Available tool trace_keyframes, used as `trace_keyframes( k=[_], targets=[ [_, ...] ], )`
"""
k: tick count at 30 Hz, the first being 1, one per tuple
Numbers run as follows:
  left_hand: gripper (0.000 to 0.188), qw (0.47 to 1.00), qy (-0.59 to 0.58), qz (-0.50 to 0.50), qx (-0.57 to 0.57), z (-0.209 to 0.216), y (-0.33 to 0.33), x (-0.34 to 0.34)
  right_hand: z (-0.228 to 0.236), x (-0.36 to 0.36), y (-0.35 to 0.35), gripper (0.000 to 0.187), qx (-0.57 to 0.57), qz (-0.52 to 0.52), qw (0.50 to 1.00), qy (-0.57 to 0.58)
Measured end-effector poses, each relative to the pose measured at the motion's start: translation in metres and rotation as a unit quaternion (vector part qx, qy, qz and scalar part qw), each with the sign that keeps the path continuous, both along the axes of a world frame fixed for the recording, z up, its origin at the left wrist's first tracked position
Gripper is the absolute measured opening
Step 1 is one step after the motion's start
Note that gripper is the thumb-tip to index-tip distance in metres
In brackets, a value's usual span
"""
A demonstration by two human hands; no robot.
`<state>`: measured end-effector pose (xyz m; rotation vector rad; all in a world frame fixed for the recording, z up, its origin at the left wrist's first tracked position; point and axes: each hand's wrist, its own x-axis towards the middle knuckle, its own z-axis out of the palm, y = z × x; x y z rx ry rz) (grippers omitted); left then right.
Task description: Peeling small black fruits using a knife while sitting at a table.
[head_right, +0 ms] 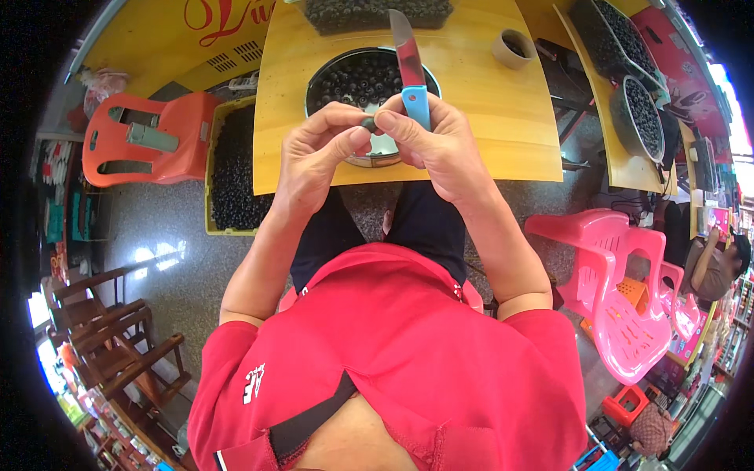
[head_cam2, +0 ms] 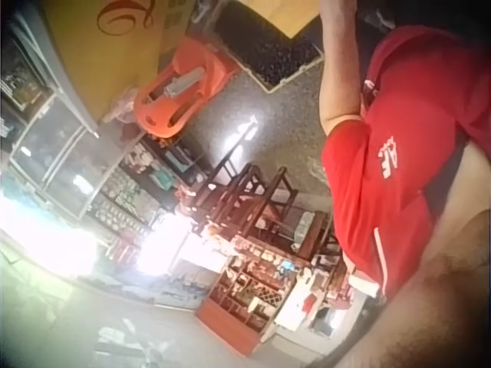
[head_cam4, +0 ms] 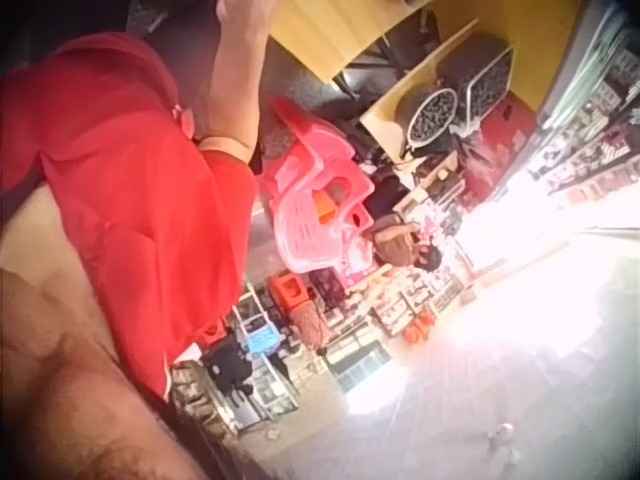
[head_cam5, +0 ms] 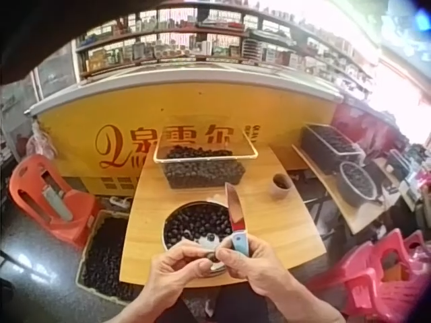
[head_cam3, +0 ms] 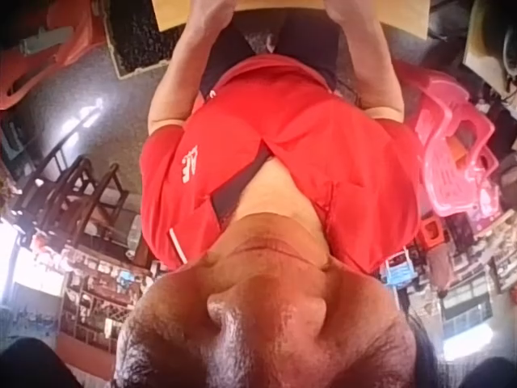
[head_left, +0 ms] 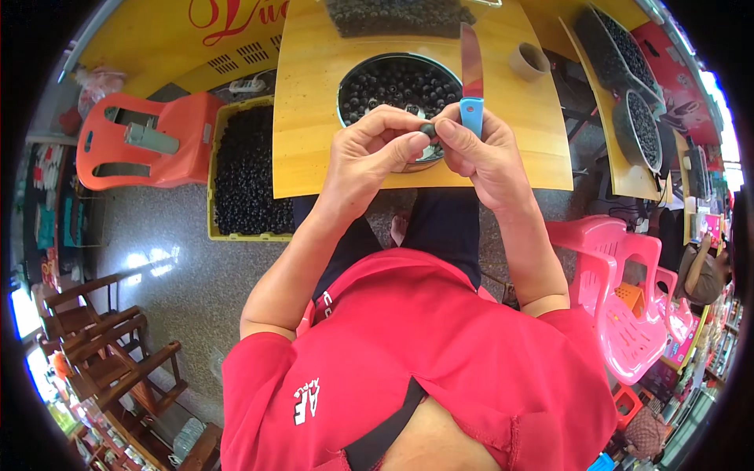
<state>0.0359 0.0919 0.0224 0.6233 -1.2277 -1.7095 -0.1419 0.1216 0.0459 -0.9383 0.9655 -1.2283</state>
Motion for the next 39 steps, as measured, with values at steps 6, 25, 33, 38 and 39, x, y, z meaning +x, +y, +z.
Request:
trace_keyframes(
  k=[6,25,33,38,39],
  targets=[
    [0.015,0.998,0.051,-0.033,0.017,-0.007,-0.004,-0.005,0.002,0.000,0.000,0.021,0.020,-0.015,0.999,-0.021],
    [0.021,1.000,0.022,-0.015,-0.012,-0.021,-0.017,-0.013,-0.026,-0.012,-0.004,0.018,-0.278,-0.116,0.908,0.291],
    [0.018,0.999,-0.011,-0.023,-0.029,-0.016,-0.016,-0.018,-0.018,-0.027,0.004,0.017,-0.322,-0.105,0.787,0.516],
    [0.018,0.999,-0.008,-0.017,-0.032,-0.015,-0.014,-0.022,-0.020,-0.030,0.006,0.018,-0.336,-0.119,0.764,0.537],
    [0.018,0.999,-0.013,-0.013,-0.040,-0.015,-0.014,-0.023,-0.020,-0.030,0.007,0.018,-0.337,-0.121,0.761,0.541]
  ],
)
